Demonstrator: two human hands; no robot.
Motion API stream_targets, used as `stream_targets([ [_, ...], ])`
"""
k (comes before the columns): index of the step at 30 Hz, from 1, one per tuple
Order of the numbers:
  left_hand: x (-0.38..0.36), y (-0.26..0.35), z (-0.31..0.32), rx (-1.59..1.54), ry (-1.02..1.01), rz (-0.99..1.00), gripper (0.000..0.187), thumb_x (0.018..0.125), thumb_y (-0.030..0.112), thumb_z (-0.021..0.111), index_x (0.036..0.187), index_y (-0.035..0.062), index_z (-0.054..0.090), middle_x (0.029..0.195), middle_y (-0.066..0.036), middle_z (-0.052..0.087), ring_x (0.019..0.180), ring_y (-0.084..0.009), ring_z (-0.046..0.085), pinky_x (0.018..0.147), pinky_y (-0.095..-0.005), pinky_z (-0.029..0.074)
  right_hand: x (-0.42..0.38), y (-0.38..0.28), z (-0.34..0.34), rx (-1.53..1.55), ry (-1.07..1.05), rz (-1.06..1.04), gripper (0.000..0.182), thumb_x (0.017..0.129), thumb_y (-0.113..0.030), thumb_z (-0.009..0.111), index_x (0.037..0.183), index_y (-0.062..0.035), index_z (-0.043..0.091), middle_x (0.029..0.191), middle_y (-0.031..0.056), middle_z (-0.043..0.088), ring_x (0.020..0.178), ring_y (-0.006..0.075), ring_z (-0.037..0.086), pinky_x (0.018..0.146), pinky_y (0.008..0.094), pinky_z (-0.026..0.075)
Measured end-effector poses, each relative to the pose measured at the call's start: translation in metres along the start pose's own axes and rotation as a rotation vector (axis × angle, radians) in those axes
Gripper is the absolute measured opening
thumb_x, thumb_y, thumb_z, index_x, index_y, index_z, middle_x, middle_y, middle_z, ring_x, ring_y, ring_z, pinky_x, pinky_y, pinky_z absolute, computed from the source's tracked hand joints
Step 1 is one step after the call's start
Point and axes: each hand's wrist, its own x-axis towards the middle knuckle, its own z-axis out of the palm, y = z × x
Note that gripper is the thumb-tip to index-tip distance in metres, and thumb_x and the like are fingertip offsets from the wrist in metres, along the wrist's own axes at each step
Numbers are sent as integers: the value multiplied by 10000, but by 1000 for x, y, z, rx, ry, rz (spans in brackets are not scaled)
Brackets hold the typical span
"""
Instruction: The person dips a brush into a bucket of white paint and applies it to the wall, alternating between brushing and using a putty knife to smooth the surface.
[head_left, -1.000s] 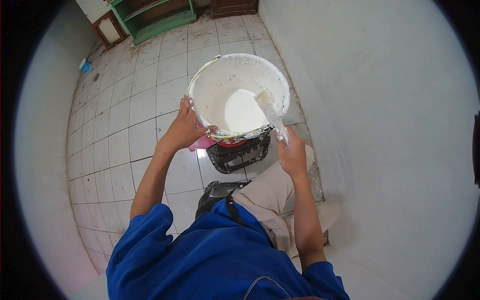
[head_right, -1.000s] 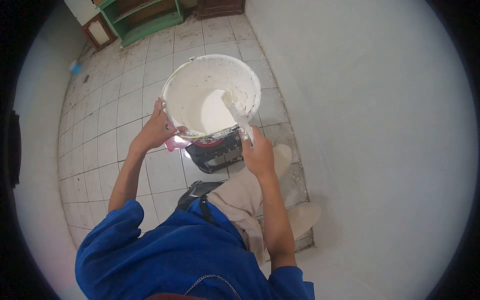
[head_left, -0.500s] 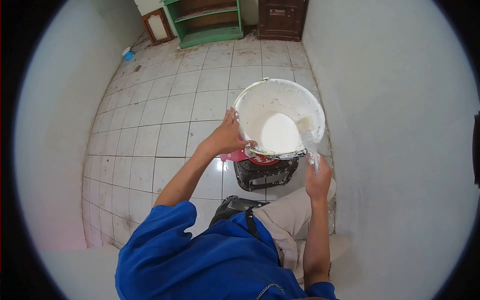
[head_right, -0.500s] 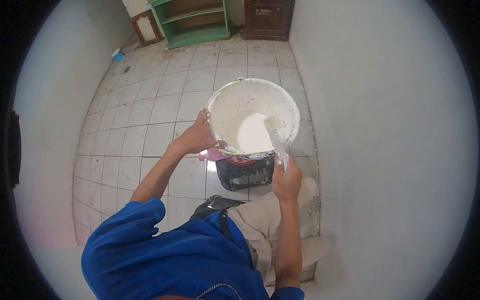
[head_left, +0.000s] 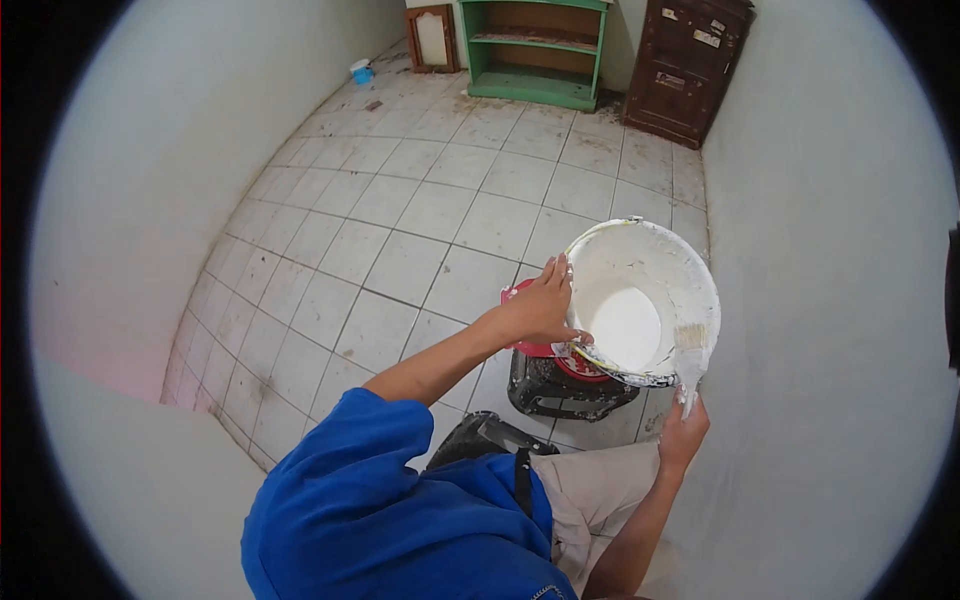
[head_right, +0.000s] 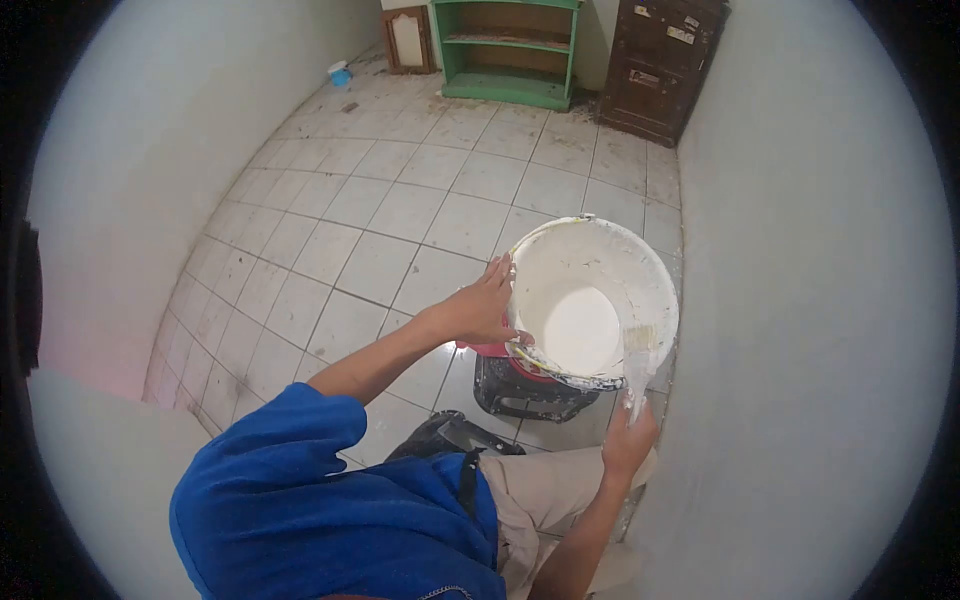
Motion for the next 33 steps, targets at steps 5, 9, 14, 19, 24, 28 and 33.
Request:
stream_targets([
  [5, 1, 1, 0, 46, -7, -13, 1121, 717, 660, 585, 1212, -292, 259, 1317, -466, 197, 1304, -540, 130, 1105, -471, 175, -2, -7, 4, 11, 26, -44, 267, 895, -192, 532, 942, 61, 603, 756, 185, 622, 664, 200, 551, 657, 353, 436],
  [9, 3, 5, -6, 75, -84, -58, 1152, 705, 658, 608, 1277, -250, 189, 1371, -430, 106, 1328, -499, 115, 1070, -464, 273, 1, -5, 5, -79, -21, 36, 263, 895, -189, 530, 958, 54, 607, 756, 195, 617, 659, 220, 554, 663, 356, 439],
  [14, 1, 6, -8, 43, -96, -54, 1167, 694, 655, 622, 1287, -243, 171, 1372, -434, 92, 1324, -510, 109, 1073, -466, 264, -1, 9, 3, -68, 33, -79, 239, 901, -168, 527, 917, 63, 585, 665, 91, 563, 638, 111, 430, 594, 315, 401],
  [19, 3, -3, 4, 8, -31, -52, 1147, 695, 630, 641, 1329, -191, 152, 1378, -430, 76, 1320, -518, 105, 1087, -468, 232, -2, -16, -6, -105, -69, 93, 262, 891, -200, 524, 969, 38, 602, 736, 203, 605, 650, 270, 557, 648, 377, 431],
  [24, 3, 0, 3, -3, -60, -76, 1143, 690, 619, 652, 1349, -164, 144, 1384, -425, 68, 1324, -513, 94, 1095, -464, 212, -7, -3, -10, -164, -121, 52, 259, 887, -221, 521, 948, 19, 599, 727, 210, 592, 650, 354, 543, 647, 401, 428],
  [28, 5, -1, 3, 10, -69, -75, 1157, 684, 622, 656, 1348, -168, 133, 1389, -419, 64, 1329, -506, 88, 1096, -463, 212, -5, -19, -15, -159, -107, 59, 255, 882, -223, 521, 941, 12, 601, 753, 227, 592, 685, 391, 545, 652, 417, 426],
  [33, 4, 1, 1, -4, -50, -69, 1164, 679, 644, 644, 1279, -248, 196, 1369, -441, 95, 1314, -529, 115, 1097, -447, 210, -1, -1, -13, -202, -108, -21, 251, 874, -217, 526, 927, 16, 603, 730, 234, 585, 656, 392, 546, 630, 423, 425],
])
